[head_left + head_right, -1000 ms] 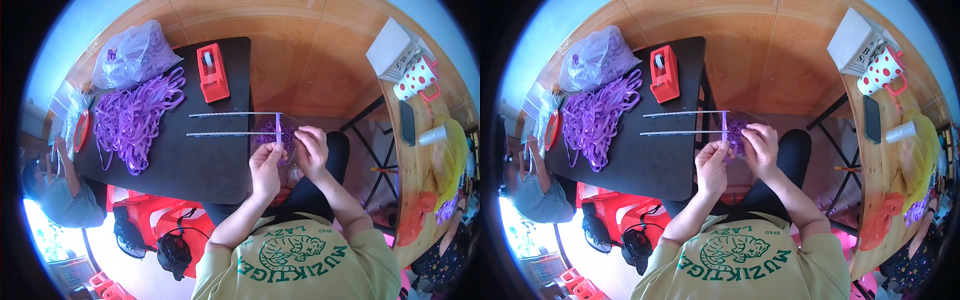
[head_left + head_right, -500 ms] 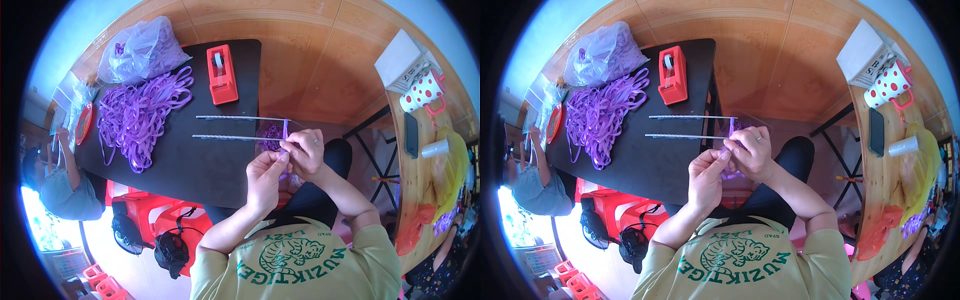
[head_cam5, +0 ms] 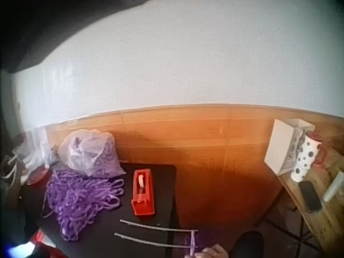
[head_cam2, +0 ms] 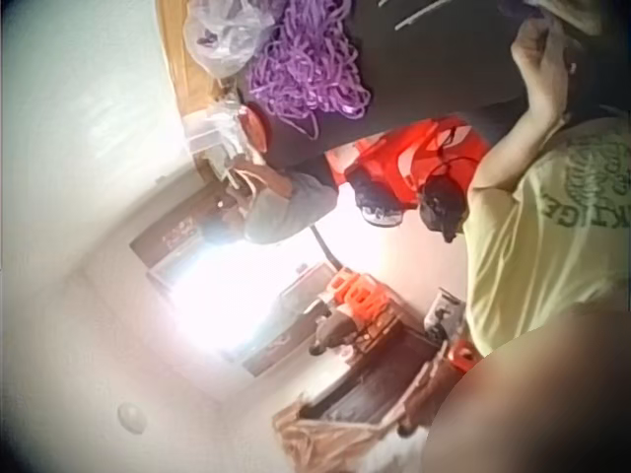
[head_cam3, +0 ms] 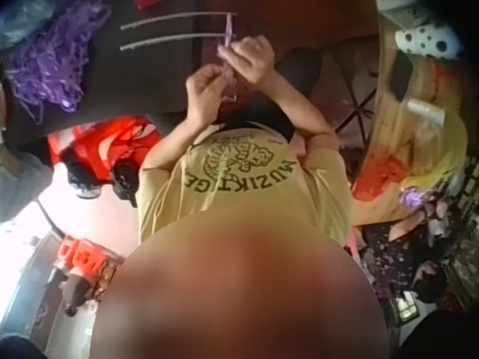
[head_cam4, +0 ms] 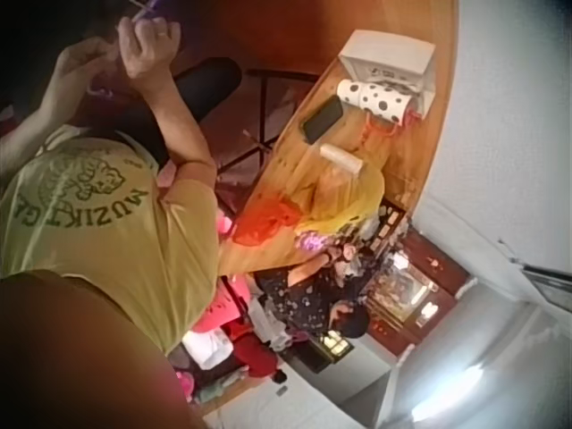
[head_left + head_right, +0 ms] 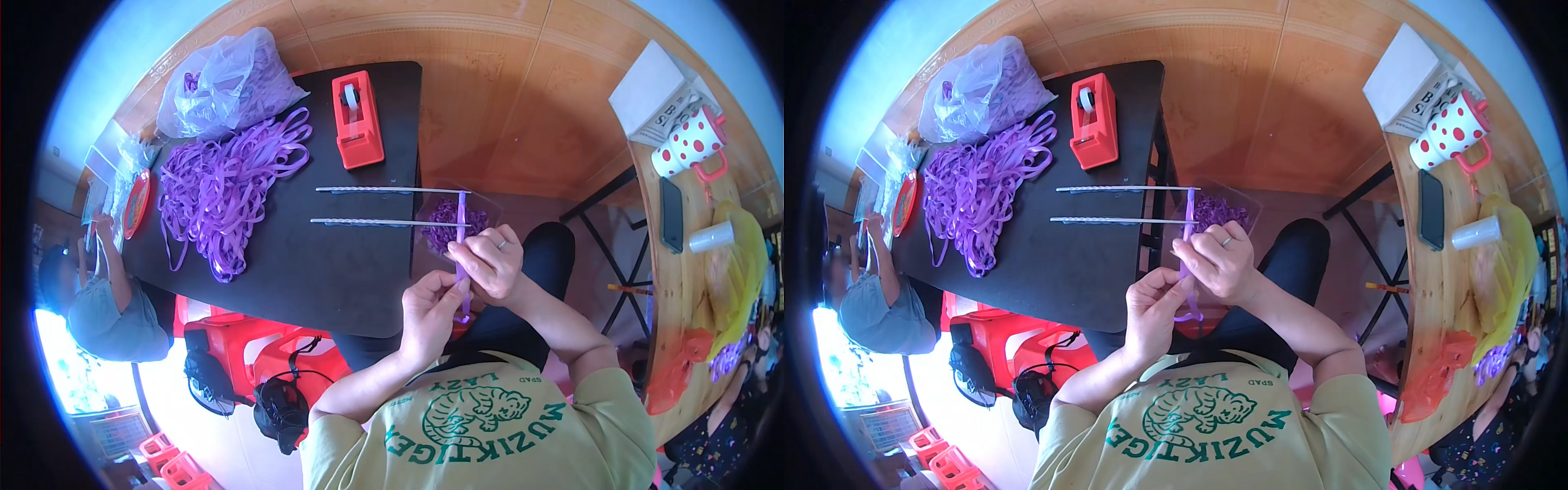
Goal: The recorder is wrapping purple fabric straps around a component using metal rods as a jig for assembly.
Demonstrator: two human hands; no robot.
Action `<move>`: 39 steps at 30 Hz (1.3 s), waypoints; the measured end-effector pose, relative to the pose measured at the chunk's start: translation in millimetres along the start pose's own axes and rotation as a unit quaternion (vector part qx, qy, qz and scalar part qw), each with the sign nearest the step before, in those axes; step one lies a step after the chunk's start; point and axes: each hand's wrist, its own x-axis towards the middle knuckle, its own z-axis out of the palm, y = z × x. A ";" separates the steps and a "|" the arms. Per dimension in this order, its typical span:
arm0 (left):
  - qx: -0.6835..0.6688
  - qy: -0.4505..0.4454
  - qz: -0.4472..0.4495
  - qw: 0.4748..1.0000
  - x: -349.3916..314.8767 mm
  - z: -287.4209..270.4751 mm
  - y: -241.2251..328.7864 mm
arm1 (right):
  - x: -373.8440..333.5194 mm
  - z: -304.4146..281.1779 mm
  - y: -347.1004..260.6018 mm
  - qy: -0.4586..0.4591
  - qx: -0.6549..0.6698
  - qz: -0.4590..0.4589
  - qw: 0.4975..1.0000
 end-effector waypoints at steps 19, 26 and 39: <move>0.028 -0.010 -0.006 1.000 -9.6 -3.8 -1.8 | -6.5 -7.8 -6.2 -0.035 -0.088 -0.064 0.993; 0.061 -0.108 -0.120 0.985 -28.6 -5.2 15.2 | -5.9 -7.1 -6.2 -0.020 -0.093 -0.066 0.993; 0.292 -0.195 0.283 0.893 -68.3 -43.3 98.4 | -3.0 -4.6 -7.0 -0.026 -0.091 -0.075 0.993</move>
